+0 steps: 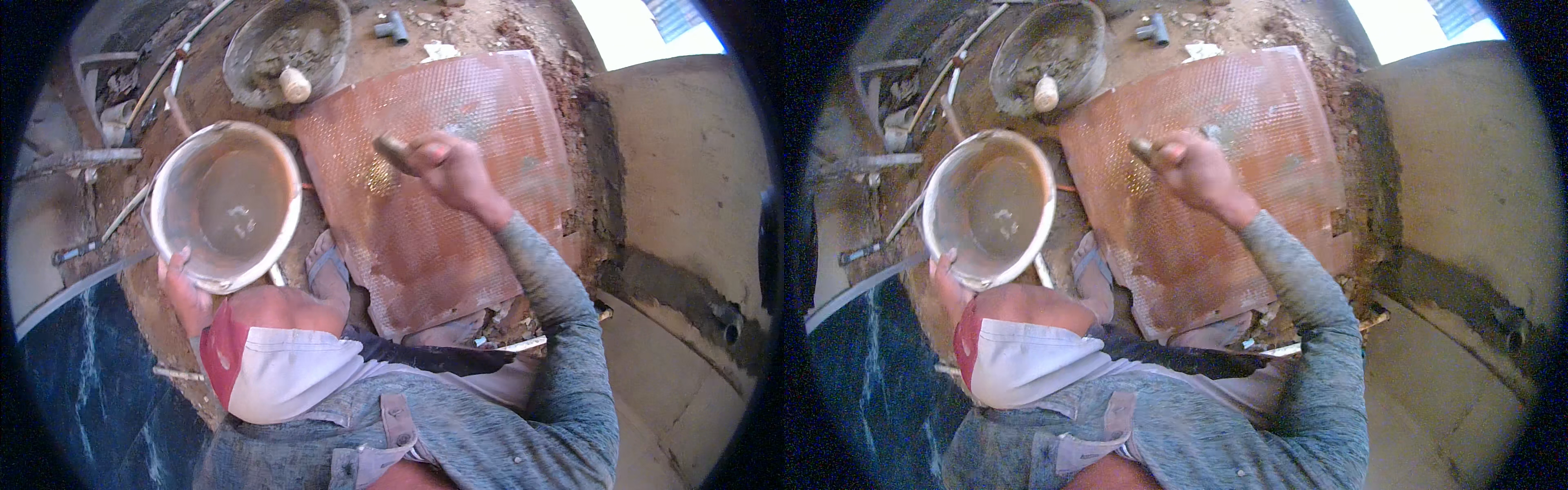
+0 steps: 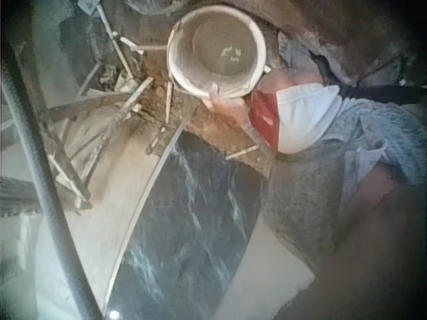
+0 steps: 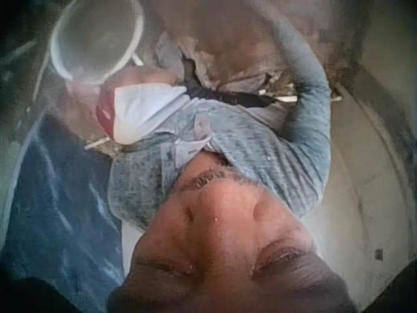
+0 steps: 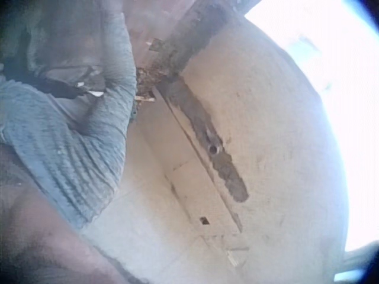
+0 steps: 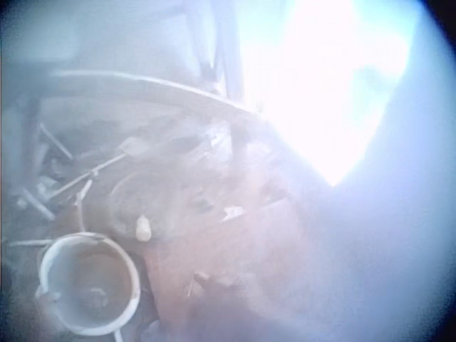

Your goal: The person applies mortar to the back of a large floor tile using a trowel and a brush, then spreads the mortar evenly across the surface of the tile while sitting on the floor.

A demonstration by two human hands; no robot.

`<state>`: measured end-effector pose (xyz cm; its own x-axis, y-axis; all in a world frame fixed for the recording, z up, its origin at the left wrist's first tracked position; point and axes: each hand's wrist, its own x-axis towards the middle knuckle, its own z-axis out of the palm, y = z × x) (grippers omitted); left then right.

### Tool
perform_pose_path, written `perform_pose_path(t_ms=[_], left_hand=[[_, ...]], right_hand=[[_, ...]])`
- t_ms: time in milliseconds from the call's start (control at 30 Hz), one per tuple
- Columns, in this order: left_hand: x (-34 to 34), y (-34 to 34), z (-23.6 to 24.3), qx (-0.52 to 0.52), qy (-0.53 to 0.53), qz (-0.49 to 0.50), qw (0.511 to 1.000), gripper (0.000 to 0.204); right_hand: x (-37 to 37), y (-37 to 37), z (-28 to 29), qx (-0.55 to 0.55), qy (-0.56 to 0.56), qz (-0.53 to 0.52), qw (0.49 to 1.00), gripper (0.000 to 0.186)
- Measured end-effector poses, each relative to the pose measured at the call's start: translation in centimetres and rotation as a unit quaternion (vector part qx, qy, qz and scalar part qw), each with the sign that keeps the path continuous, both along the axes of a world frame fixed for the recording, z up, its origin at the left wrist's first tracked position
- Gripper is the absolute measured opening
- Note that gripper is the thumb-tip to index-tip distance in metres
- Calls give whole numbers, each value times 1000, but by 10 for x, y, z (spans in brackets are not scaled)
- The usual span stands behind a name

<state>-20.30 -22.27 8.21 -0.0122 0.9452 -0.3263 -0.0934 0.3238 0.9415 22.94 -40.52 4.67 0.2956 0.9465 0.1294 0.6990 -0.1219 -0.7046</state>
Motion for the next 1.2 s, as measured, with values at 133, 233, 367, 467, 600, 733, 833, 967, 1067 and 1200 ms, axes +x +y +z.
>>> perform_pose_path(t_ms=[133,233,367,467,600,733,833,967,1067,1200], left_hand=[[21,-6,-2,7,15,-21,1000,46],[29,-14,-9,-24,-4,-20,1000,40],[42,-28,-14,-40,30,-22,999,35],[51,-29,-17,-29,29,-41,998,35],[63,-34,-10,-39,4,-50,998,34],[46,-28,-28,-31,22,-50,998,35],[39,-26,-30,-38,29,-36,998,36],[30,-20,-23,-37,10,-14,999,37],[12,-12,-15,-16,17,-17,1000,41],[-13,-1,-13,-16,14,5,1000,45]], right_hand=[[-7,13,64,48,244,-67,966,15],[-44,24,73,97,302,-17,948,12],[-108,53,54,22,254,53,965,13],[-133,66,9,26,149,80,985,12],[-116,59,19,-59,242,71,966,12],[-57,32,37,5,285,4,959,18],[-16,-2,54,-1,413,-56,909,17],[1,-37,41,-62,453,-108,883,14],[-17,-53,-3,-97,396,-53,912,13],[-64,-56,-57,-147,306,39,940,17]])
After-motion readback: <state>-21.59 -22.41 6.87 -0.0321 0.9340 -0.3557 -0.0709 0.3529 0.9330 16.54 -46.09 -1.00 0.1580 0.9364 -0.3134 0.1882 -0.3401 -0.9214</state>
